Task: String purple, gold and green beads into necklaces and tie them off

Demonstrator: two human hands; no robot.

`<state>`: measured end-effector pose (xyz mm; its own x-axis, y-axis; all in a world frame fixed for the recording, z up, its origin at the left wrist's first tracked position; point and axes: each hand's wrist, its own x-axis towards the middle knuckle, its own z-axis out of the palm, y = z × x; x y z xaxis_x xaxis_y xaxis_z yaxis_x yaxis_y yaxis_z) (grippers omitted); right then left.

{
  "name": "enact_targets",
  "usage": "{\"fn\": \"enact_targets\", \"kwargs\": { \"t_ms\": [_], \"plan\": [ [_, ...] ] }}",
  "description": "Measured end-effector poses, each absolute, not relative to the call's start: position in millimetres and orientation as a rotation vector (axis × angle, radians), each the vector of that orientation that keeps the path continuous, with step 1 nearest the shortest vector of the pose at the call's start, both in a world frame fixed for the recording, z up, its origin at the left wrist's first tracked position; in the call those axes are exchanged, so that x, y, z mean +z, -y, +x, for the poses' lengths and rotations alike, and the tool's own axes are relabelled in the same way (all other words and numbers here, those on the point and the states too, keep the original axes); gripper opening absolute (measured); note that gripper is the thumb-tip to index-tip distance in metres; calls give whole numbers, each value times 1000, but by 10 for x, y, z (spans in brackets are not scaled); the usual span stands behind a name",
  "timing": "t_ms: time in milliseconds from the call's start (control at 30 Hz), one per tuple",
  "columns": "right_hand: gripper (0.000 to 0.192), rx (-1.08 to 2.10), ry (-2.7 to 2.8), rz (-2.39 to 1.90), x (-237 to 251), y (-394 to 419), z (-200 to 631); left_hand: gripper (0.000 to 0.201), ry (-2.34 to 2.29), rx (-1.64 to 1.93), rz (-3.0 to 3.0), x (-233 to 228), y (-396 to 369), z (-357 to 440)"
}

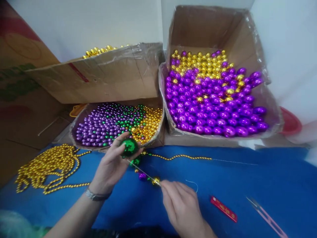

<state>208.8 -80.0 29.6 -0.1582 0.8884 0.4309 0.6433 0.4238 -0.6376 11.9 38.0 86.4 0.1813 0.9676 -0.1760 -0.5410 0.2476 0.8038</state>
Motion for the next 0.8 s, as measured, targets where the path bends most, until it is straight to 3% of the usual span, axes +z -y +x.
{"fn": "enact_targets", "kwargs": {
  "t_ms": [200, 667, 800],
  "plan": [
    [20, 371, 1869, -1326, 288, 842, 2097, 25, -757, 1266, 673, 843, -378, 316],
    [20, 40, 1851, -1371, 215, 798, 2081, 28, -840, 1253, 1001, 681, -116, 503],
    [21, 224, 1788, -1427, 183, 780, 2091, 45, -762, 1171, 1094, 593, 8, 555]
  ]
}}
